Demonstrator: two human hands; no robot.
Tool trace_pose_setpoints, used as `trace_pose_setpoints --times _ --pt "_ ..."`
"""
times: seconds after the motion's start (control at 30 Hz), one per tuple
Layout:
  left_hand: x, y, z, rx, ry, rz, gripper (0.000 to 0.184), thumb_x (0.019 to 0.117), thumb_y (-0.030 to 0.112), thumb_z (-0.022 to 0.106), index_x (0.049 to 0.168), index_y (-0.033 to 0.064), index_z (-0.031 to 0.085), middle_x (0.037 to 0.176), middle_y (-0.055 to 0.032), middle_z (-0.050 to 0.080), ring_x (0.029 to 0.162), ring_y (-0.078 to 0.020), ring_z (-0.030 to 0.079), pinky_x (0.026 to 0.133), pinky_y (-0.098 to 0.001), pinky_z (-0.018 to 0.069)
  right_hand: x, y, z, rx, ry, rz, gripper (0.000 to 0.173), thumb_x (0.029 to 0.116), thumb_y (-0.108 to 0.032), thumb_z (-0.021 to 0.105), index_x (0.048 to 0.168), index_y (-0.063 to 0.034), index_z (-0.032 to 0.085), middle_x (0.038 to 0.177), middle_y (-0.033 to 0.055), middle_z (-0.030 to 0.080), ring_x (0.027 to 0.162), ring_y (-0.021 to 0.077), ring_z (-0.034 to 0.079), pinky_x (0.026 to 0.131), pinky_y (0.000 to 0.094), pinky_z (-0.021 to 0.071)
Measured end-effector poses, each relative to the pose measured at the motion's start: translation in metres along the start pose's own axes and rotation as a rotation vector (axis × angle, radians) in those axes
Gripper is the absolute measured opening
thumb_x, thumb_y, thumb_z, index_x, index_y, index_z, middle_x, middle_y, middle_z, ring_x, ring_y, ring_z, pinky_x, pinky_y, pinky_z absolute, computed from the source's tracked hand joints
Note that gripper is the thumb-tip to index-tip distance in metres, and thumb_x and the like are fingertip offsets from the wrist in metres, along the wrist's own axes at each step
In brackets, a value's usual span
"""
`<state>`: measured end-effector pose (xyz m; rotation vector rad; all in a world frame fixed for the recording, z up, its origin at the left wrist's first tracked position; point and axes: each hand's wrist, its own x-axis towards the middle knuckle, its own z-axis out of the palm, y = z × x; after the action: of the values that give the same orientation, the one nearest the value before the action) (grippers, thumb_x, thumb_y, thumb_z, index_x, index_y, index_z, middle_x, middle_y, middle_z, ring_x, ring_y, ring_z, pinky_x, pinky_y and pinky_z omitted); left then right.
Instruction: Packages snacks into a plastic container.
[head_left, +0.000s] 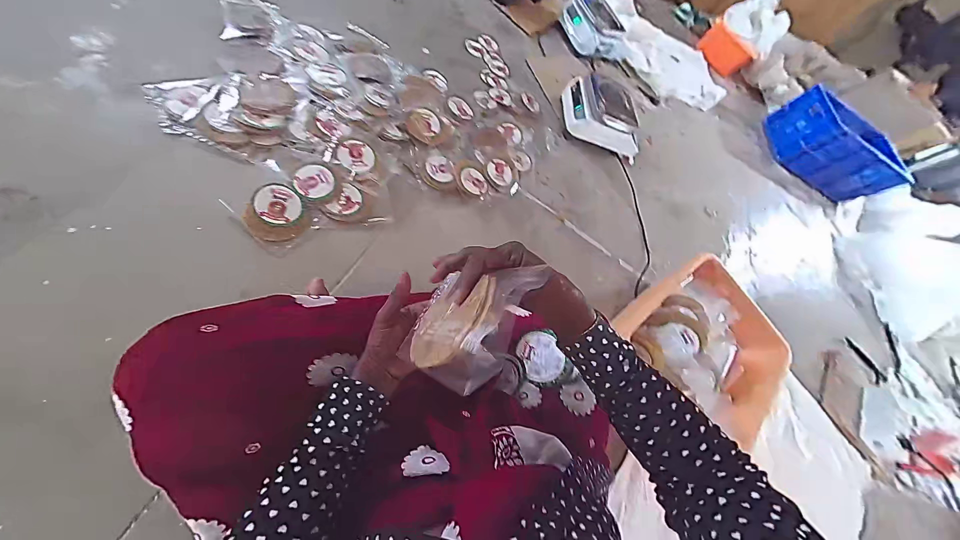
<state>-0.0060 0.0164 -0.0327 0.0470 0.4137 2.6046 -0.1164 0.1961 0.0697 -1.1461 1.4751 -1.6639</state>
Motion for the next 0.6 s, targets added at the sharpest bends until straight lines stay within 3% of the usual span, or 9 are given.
trace_pose_setpoints --times 0.07,0.1,0.17,0.23,0.27,0.33,0.43,0.53,0.6 --pt "-0.008 -0.005 0.008 0.102 0.035 0.037 0.03 0.0871 0.035 0.076 0.107 0.0126 0.075 0.097 -0.005 0.075 0.088 -0.0123 0.073 0.082 -0.0315 0.0612 -0.027 -0.004 0.004 -0.151 0.067 0.044 0.032 0.0894 -0.026 0.073 0.106 0.0021 0.074 0.128 0.0155 0.068 0.129 0.0239 0.059 0.112 0.0394 0.0472" --pt "-0.012 -0.009 0.011 0.125 0.095 0.067 0.022 0.084 0.023 0.079 0.104 0.0132 0.076 0.095 -0.005 0.076 0.087 -0.0122 0.073 0.082 -0.0317 0.0619 -0.041 -0.007 0.005 -0.304 0.154 0.077 0.036 0.0865 -0.02 0.069 0.113 0.0044 0.071 0.128 0.0147 0.068 0.125 0.0195 0.061 0.108 0.0363 0.0486" --pt "-0.016 -0.015 0.01 0.164 0.183 0.108 0.028 0.0862 0.015 0.075 0.114 0.0134 0.071 0.1 -0.0065 0.075 0.092 -0.015 0.073 0.085 -0.0354 0.0617 -0.071 -0.019 0.003 -0.645 0.371 0.226 0.034 0.0877 -0.007 0.064 0.12 0.0007 0.069 0.121 0.0097 0.071 0.113 0.0151 0.066 0.099 0.0369 0.0528" --pt "-0.019 -0.017 0.01 0.195 0.304 0.142 0.029 0.093 0.008 0.062 0.121 0.0114 0.065 0.104 -0.0087 0.074 0.094 -0.0184 0.073 0.085 -0.0393 0.0619 -0.104 -0.025 0.001 -0.883 0.612 0.404 0.014 0.0947 -0.009 0.068 0.107 -0.0055 0.073 0.099 0.0054 0.075 0.09 0.0142 0.071 0.084 0.0387 0.0591" --pt "-0.02 -0.017 0.011 0.207 0.365 0.159 0.026 0.0965 0.005 0.056 0.122 0.0098 0.062 0.104 -0.0094 0.073 0.093 -0.0195 0.073 0.084 -0.0405 0.0621 -0.121 -0.029 0.003 -0.939 0.696 0.485 0.009 0.0962 -0.013 0.069 0.102 -0.0067 0.074 0.091 0.0057 0.074 0.081 0.0162 0.069 0.077 0.0415 0.0574" --pt "-0.019 -0.016 0.005 0.182 0.403 0.172 0.028 0.0968 0.003 0.057 0.125 0.008 0.06 0.106 -0.0119 0.072 0.095 -0.0226 0.072 0.085 -0.0433 0.0614 -0.152 -0.032 0.009 -0.97 0.803 0.572 0.011 0.0952 -0.018 0.074 0.094 -0.0077 0.073 0.079 0.0065 0.069 0.068 0.0188 0.064 0.065 0.0442 0.0514" --pt "-0.015 -0.018 0.0 0.209 0.497 0.197 0.024 0.1003 0.01 0.054 0.124 0.0078 0.059 0.105 -0.0112 0.071 0.093 -0.0212 0.072 0.082 -0.0417 0.0621 -0.183 -0.023 0.022 -0.955 0.854 0.562 0.016 0.0883 -0.025 0.08 0.088 -0.0113 0.072 0.073 0.0017 0.067 0.066 0.0156 0.062 0.064 0.0445 0.0509" --pt "-0.011 -0.018 0.011 0.257 0.61 0.235 0.019 0.1048 0.016 0.047 0.119 0.0127 0.059 0.102 -0.0043 0.071 0.093 -0.015 0.071 0.082 -0.0363 0.0621 -0.18 -0.012 0.05 -0.945 0.687 0.471 0.008 0.0908 -0.016 0.076 0.096 -0.009 0.075 0.089 0.003 0.072 0.076 0.0151 0.068 0.071 0.0394 0.0586" --pt "-0.01 -0.018 0.013 0.256 0.668 0.241 0.02 0.1039 0.015 0.05 0.122 0.0113 0.059 0.107 -0.0064 0.07 0.098 -0.0173 0.07 0.084 -0.038 0.061 -0.166 -0.001 0.065 -0.974 0.562 0.56 0.011 0.0927 -0.014 0.073 0.101 -0.0072 0.076 0.096 0.008 0.073 0.084 0.0219 0.069 0.078 0.045 0.0583"
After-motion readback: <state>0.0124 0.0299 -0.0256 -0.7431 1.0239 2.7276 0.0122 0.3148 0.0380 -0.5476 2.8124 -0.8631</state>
